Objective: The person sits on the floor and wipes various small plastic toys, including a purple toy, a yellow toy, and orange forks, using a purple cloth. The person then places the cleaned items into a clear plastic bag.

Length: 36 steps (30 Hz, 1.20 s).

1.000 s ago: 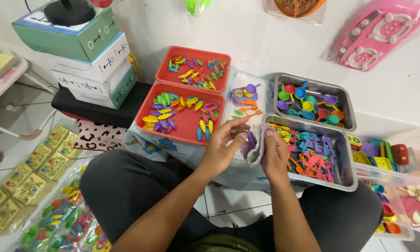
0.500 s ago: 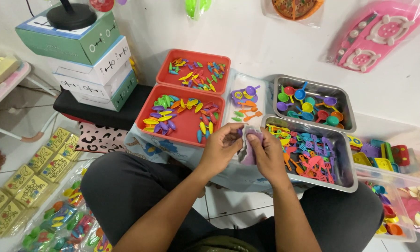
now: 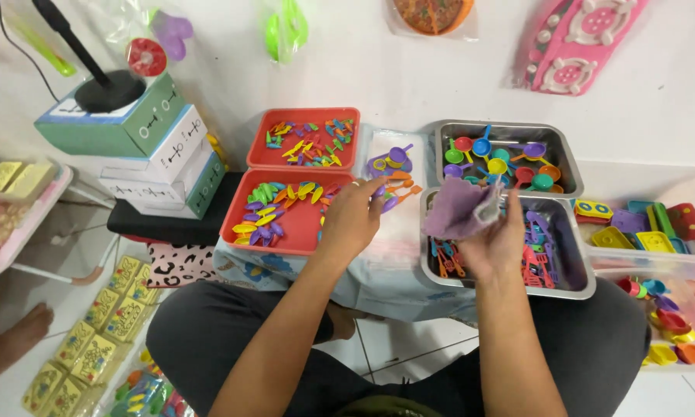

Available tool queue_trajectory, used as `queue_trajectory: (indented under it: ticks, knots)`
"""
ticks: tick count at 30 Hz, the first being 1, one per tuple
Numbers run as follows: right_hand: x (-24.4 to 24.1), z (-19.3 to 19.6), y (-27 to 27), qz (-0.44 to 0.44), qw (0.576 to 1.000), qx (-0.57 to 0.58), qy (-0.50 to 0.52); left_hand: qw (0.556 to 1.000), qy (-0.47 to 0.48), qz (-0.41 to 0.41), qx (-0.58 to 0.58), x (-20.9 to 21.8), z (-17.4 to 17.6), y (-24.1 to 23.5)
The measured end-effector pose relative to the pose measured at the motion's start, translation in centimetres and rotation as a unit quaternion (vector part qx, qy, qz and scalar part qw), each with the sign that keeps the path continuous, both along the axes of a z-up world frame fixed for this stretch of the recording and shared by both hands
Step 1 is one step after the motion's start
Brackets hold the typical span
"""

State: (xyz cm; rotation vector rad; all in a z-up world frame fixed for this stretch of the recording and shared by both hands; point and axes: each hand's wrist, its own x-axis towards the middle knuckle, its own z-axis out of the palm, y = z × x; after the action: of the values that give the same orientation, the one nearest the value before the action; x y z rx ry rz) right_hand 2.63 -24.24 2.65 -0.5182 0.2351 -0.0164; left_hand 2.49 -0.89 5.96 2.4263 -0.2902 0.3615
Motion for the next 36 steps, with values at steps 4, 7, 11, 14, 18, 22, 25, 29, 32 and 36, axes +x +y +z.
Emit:
queue_trajectory:
  ticks: [4, 7, 11, 14, 18, 22, 25, 29, 32, 36]
  knots:
    - [-1.5, 3.0, 0.9, -0.092, 0.986, 0.133, 0.03, 0.977, -0.04, -0.001, 0.211, 6.4, -5.3, -1.8]
    - [-0.4, 1.1, 0.1, -0.036, 0.999, -0.005, 0.025, 0.966, -0.03, -0.016, 0.258, 6.1, -4.9, -3.0]
    - [0.9, -2.1, -1.2, -0.057, 0.987, -0.142, 0.044, 0.989, -0.107, -0.063, 0.078, 2.9, -2.6, -2.5]
    - [-0.1, -0.1, -1.1, -0.083, 0.876, -0.474, -0.032, 0.986, -0.12, -0.094, 0.07, 1.5, -2.7, -0.1]
    - [2.9, -1.6, -3.5, -0.096, 0.629, -0.771, -0.026, 0.976, -0.054, -0.107, 0.182, 0.4, -3.7, 2.4]
    - [10.9, -0.7, -3.9, -0.105, 0.624, -0.771, -0.072, 0.964, -0.069, -0.115, 0.229, 1.1, -6.3, 1.9]
    - [16.6, 0.6, -2.0, -0.052, 0.78, -0.619, -0.083, 0.953, -0.099, -0.103, 0.268, 1.1, -8.1, 1.1]
    - [24.8, -3.2, -3.1, -0.051, 0.715, -0.696, -0.03, 0.945, -0.141, -0.087, 0.281, 0.3, -8.4, 1.0]
    - [21.5, -1.1, -0.2, -0.074, 0.602, -0.793, -0.053, 0.948, -0.152, -0.082, 0.267, 0.3, -8.6, 1.2]
    - [19.0, -2.7, 1.0, -0.022, 0.354, -0.907, -0.226, 0.955, -0.096, -0.082, 0.268, 0.4, -9.0, 1.0]
